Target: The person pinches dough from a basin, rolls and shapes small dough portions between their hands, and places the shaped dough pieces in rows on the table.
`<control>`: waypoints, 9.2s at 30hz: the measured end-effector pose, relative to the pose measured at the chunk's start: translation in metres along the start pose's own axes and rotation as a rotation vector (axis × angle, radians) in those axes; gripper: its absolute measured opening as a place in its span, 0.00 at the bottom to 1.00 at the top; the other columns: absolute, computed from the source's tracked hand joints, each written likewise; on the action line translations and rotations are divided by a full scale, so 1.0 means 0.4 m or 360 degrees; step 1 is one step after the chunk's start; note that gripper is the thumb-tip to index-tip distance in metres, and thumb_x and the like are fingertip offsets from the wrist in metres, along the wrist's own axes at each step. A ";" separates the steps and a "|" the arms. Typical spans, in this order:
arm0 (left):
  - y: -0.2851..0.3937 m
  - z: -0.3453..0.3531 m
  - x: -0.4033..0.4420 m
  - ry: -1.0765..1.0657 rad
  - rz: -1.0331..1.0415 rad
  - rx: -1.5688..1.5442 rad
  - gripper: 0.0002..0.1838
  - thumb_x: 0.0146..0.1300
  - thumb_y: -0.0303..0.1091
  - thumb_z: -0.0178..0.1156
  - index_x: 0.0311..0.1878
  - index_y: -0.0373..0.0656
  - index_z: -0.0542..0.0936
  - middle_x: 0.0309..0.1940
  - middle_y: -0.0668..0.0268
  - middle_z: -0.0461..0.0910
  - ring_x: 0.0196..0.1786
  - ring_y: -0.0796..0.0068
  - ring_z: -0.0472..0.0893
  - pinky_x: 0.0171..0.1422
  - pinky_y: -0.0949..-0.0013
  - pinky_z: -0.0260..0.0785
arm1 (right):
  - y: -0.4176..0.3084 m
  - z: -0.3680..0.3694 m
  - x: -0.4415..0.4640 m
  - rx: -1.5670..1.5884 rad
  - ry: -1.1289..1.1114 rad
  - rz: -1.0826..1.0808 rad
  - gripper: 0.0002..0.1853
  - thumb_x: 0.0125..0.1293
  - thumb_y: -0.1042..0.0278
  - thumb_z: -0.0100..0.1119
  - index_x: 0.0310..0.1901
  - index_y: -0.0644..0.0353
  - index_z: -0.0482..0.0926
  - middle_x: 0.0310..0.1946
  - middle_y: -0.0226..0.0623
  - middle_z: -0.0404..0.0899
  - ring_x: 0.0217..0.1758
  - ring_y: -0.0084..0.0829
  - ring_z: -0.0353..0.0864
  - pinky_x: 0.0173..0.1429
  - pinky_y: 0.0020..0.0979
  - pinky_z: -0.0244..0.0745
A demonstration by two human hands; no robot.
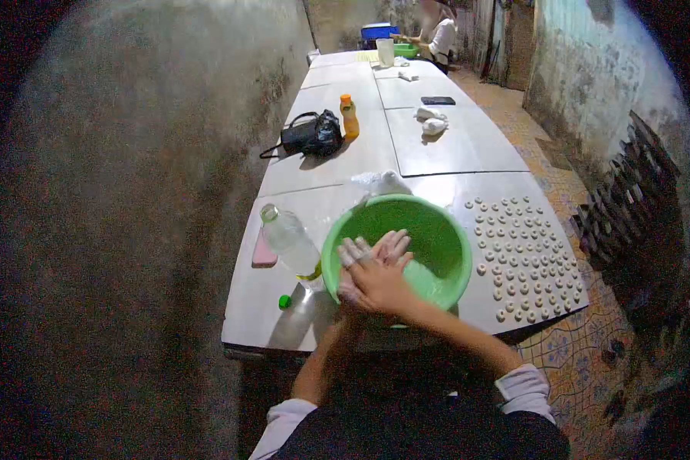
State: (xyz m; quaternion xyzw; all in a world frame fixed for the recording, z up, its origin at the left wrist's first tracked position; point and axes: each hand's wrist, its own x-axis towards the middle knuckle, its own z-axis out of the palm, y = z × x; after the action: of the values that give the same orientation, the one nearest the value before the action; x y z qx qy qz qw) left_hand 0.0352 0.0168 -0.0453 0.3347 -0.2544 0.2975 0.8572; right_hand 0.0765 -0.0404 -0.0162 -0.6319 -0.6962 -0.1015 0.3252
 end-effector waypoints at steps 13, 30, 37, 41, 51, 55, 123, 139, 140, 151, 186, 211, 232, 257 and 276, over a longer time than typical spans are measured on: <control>-0.098 0.045 -0.001 0.0495 -0.0447 -0.0623 0.41 0.65 0.60 0.32 0.70 0.35 0.43 0.72 0.51 0.40 0.74 0.57 0.41 0.74 0.50 0.35 | -0.020 -0.035 0.019 0.0039 -0.0288 0.0073 0.35 0.65 0.36 0.34 0.64 0.55 0.62 0.67 0.45 0.55 0.70 0.47 0.54 0.67 0.63 0.40; 0.041 0.181 0.054 0.1002 -0.0319 -0.0428 0.28 0.72 0.46 0.30 0.66 0.35 0.57 0.67 0.54 0.58 0.69 0.61 0.59 0.71 0.60 0.54 | 0.055 -0.274 -0.023 0.0029 -0.0079 0.0090 0.17 0.51 0.55 0.65 0.44 0.43 0.79 0.67 0.34 0.57 0.73 0.45 0.47 0.67 0.67 0.26; 0.042 0.182 0.064 0.0959 -0.0230 -0.0431 0.31 0.71 0.50 0.27 0.66 0.35 0.58 0.67 0.55 0.58 0.69 0.60 0.58 0.72 0.60 0.51 | 0.017 -0.232 -0.060 -0.0099 0.0105 0.0032 0.06 0.54 0.58 0.61 0.32 0.46 0.80 0.64 0.32 0.62 0.70 0.41 0.55 0.70 0.60 0.27; 0.042 0.180 0.061 0.0892 -0.0176 -0.0555 0.32 0.71 0.51 0.25 0.66 0.35 0.58 0.68 0.55 0.56 0.71 0.60 0.54 0.74 0.58 0.46 | -0.003 -0.247 -0.059 -0.0106 0.0074 -0.0068 0.17 0.51 0.61 0.66 0.44 0.47 0.79 0.64 0.36 0.62 0.70 0.41 0.54 0.71 0.57 0.29; 0.042 0.180 0.048 0.0888 -0.0157 -0.0539 0.35 0.70 0.54 0.24 0.67 0.32 0.54 0.68 0.53 0.54 0.71 0.59 0.54 0.74 0.56 0.44 | -0.031 -0.260 -0.080 -0.0184 -0.0075 -0.0079 0.33 0.57 0.36 0.49 0.61 0.46 0.67 0.70 0.40 0.51 0.73 0.46 0.45 0.70 0.63 0.26; 0.049 0.216 0.055 0.0803 -0.0142 -0.0462 0.40 0.67 0.61 0.25 0.67 0.33 0.53 0.69 0.52 0.52 0.72 0.59 0.52 0.75 0.54 0.41 | -0.025 -0.235 -0.101 -0.0347 -0.0282 -0.0262 0.37 0.56 0.33 0.46 0.63 0.45 0.65 0.69 0.45 0.50 0.73 0.50 0.43 0.70 0.60 0.24; 0.043 0.228 0.029 0.0469 0.0011 -0.0822 0.56 0.53 0.78 0.31 0.69 0.34 0.49 0.70 0.53 0.47 0.73 0.59 0.48 0.75 0.53 0.37 | -0.043 -0.216 -0.113 -0.0127 0.0178 -0.0181 0.35 0.56 0.38 0.53 0.64 0.43 0.65 0.70 0.47 0.45 0.74 0.52 0.38 0.69 0.62 0.26; 0.012 0.193 0.018 0.0657 -0.0111 -0.0537 0.52 0.57 0.74 0.22 0.68 0.33 0.49 0.70 0.51 0.49 0.72 0.58 0.49 0.75 0.54 0.38 | -0.030 -0.229 -0.126 -0.0184 -0.0079 -0.0043 0.36 0.54 0.31 0.49 0.61 0.41 0.67 0.71 0.49 0.44 0.73 0.55 0.36 0.68 0.63 0.21; 0.011 0.196 0.019 0.0659 -0.0112 -0.0537 0.52 0.57 0.74 0.22 0.68 0.33 0.49 0.70 0.51 0.49 0.72 0.58 0.49 0.75 0.54 0.38 | -0.031 -0.229 -0.126 -0.0211 -0.0087 -0.0023 0.36 0.53 0.29 0.48 0.62 0.39 0.67 0.71 0.49 0.43 0.73 0.57 0.35 0.69 0.62 0.20; 0.022 0.221 0.018 0.0728 -0.0153 -0.0536 0.50 0.59 0.72 0.31 0.68 0.31 0.49 0.69 0.51 0.50 0.72 0.59 0.52 0.74 0.59 0.42 | 0.020 -0.167 -0.135 -0.0240 0.0031 -0.0066 0.35 0.55 0.30 0.45 0.61 0.42 0.68 0.72 0.41 0.42 0.74 0.52 0.35 0.68 0.64 0.18; -0.045 0.214 0.002 0.0836 -0.0239 -0.0806 0.58 0.52 0.79 0.29 0.69 0.32 0.45 0.70 0.48 0.45 0.73 0.55 0.47 0.73 0.50 0.40 | 0.038 -0.245 -0.186 0.0068 0.0084 -0.0042 0.34 0.55 0.31 0.48 0.59 0.40 0.71 0.71 0.44 0.45 0.74 0.52 0.39 0.70 0.59 0.19; -0.067 0.217 0.000 0.0781 -0.0092 -0.0982 0.54 0.55 0.76 0.34 0.70 0.36 0.46 0.70 0.50 0.46 0.71 0.56 0.50 0.74 0.54 0.44 | 0.086 -0.203 -0.209 0.0328 0.0236 -0.0048 0.14 0.52 0.53 0.64 0.40 0.44 0.78 0.58 0.31 0.69 0.67 0.38 0.60 0.72 0.54 0.33; -0.059 0.216 0.011 0.0672 -0.0117 -0.0767 0.56 0.53 0.77 0.33 0.70 0.36 0.44 0.71 0.52 0.43 0.73 0.57 0.46 0.74 0.54 0.39 | 0.035 -0.271 -0.196 0.0061 0.0228 -0.0112 0.33 0.57 0.33 0.48 0.60 0.43 0.70 0.69 0.49 0.49 0.73 0.53 0.42 0.70 0.58 0.21; 0.050 0.170 0.030 0.0566 -0.0156 -0.0587 0.55 0.54 0.77 0.27 0.70 0.35 0.45 0.71 0.51 0.43 0.74 0.58 0.43 0.74 0.49 0.37 | -0.052 -0.195 -0.115 0.0044 0.0184 -0.0179 0.39 0.53 0.35 0.55 0.63 0.51 0.65 0.68 0.45 0.52 0.74 0.50 0.40 0.70 0.60 0.19; 0.088 0.184 0.042 0.0525 -0.0101 -0.0584 0.56 0.52 0.79 0.30 0.70 0.36 0.47 0.71 0.53 0.45 0.73 0.59 0.46 0.75 0.55 0.38 | -0.058 -0.202 -0.080 -0.0114 0.0141 -0.0135 0.24 0.51 0.37 0.57 0.46 0.41 0.77 0.67 0.38 0.57 0.72 0.46 0.49 0.68 0.66 0.24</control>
State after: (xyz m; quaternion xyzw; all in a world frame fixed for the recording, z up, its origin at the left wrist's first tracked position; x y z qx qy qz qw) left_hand 0.0055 -0.0099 0.0278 0.1282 -0.1501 0.2699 0.9424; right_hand 0.0806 -0.1151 0.0334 -0.6079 -0.7032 -0.1680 0.3283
